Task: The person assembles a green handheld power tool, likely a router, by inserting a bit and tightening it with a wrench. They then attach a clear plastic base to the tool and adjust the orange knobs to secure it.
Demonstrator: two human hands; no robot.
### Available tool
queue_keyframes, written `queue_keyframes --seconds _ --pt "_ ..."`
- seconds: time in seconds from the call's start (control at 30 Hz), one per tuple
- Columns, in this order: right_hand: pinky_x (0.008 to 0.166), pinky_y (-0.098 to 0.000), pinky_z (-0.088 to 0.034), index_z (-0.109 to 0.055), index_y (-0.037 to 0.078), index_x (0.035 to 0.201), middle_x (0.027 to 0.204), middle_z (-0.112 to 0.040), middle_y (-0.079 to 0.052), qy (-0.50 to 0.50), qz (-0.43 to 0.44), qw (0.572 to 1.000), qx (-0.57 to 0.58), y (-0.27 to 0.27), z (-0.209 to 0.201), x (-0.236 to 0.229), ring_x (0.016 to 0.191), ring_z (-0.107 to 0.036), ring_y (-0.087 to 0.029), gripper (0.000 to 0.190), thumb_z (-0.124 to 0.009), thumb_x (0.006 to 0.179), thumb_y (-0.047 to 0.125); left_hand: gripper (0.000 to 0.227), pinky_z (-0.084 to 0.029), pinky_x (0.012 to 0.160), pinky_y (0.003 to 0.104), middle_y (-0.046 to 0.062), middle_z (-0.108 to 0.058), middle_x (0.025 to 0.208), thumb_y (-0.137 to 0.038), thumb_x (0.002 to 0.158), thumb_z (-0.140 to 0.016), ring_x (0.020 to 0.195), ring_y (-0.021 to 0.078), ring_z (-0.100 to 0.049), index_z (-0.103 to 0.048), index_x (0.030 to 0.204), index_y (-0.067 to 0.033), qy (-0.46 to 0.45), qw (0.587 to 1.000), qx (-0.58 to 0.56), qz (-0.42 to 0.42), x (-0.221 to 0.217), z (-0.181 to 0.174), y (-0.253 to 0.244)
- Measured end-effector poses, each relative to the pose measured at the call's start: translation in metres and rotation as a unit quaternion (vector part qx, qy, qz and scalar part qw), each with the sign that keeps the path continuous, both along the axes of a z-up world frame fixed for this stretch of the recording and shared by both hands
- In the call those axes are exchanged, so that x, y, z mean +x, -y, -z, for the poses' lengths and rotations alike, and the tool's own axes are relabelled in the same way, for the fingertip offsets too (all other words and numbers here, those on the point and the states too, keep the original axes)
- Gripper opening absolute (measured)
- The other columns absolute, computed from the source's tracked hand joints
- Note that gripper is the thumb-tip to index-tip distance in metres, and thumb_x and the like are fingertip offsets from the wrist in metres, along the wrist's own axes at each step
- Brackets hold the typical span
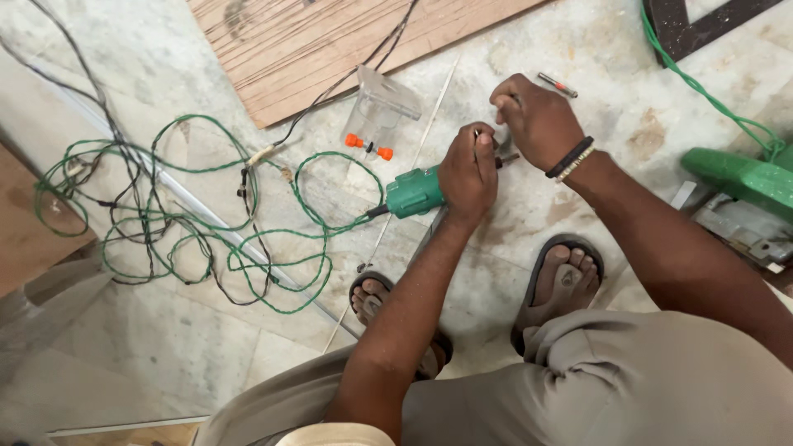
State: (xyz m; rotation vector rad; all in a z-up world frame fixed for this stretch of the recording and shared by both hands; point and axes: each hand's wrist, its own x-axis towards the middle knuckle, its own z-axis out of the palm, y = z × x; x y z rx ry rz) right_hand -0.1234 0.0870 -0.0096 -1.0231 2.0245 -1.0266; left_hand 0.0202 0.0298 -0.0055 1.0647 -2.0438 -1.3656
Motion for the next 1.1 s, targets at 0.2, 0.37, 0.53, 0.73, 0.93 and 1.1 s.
queue_keyframes --seconds 0.2,0.37,0.53,0.73,0.93,1.1 --pt "0.072 -0.0323 -0.055 -0.062 0.001 0.116 0.088 -0.070 -0.009 0.016 0.064 0.998 -0.024 -0.023 -0.042 0.008 0.080 -0.070 -0.019 0.029 -0.050 0.116 0.028 0.025 -0.057 0.075 0.035 0.009 -0.076 0.091 -0.027 0.110 -0.047 0.085 0.0220 -0.076 -0.063 0.115 -0.0077 -0.009 0.994 0.104 0.032 0.008 0.003 0.010" --pt "0.075 -0.0309 -0.056 -0.062 0.001 0.116 0.096 -0.066 -0.011 0.039 0.098 0.991 -0.085 -0.062 -0.035 0.039 0.082 -0.068 -0.019 0.034 -0.048 0.116 0.033 0.026 -0.059 0.077 0.035 0.009 -0.078 0.092 -0.027 0.109 -0.050 0.085 0.0222 -0.077 -0.057 0.126 -0.0082 -0.030 0.992 0.112 0.042 0.012 0.017 0.013" --pt "0.082 -0.0365 -0.052 -0.063 0.001 0.111 0.099 -0.060 -0.013 -0.067 0.081 0.989 -0.106 -0.080 -0.030 0.072 0.086 -0.064 -0.023 0.035 -0.047 0.118 0.032 0.033 -0.057 0.073 0.036 0.007 -0.077 0.086 -0.028 0.107 -0.047 0.081 0.0229 -0.077 -0.052 0.136 -0.0135 0.044 0.994 0.093 0.039 0.004 0.023 0.018" --pt "0.085 -0.0378 -0.051 -0.065 0.003 0.111 0.101 -0.062 -0.011 -0.071 0.064 0.989 -0.115 -0.080 -0.033 0.075 0.091 -0.063 -0.024 0.036 -0.045 0.117 0.032 0.027 -0.057 0.076 0.038 0.004 -0.079 0.093 -0.029 0.108 -0.045 0.087 0.0237 -0.077 -0.054 0.130 -0.0159 0.035 0.996 0.072 0.040 0.002 0.033 0.017" --pt "0.086 -0.0405 -0.049 -0.065 0.003 0.107 0.098 -0.062 -0.012 -0.084 0.046 0.991 -0.096 -0.071 -0.037 0.073 0.092 -0.060 -0.028 0.032 -0.046 0.116 0.027 0.029 -0.057 0.076 0.038 0.003 -0.079 0.092 -0.029 0.108 -0.043 0.085 0.0213 -0.077 -0.055 0.131 -0.0160 0.058 0.992 0.103 0.032 -0.001 0.027 0.019" --pt "0.092 -0.0437 -0.046 -0.065 0.004 0.107 0.103 -0.064 -0.014 -0.114 0.025 0.988 -0.102 -0.067 -0.039 0.077 0.098 -0.056 -0.034 0.026 -0.049 0.115 0.022 0.032 -0.058 0.074 0.037 0.004 -0.078 0.089 -0.028 0.106 -0.044 0.081 0.0208 -0.077 -0.054 0.133 -0.0133 0.064 0.990 0.122 0.026 -0.003 0.026 0.018"
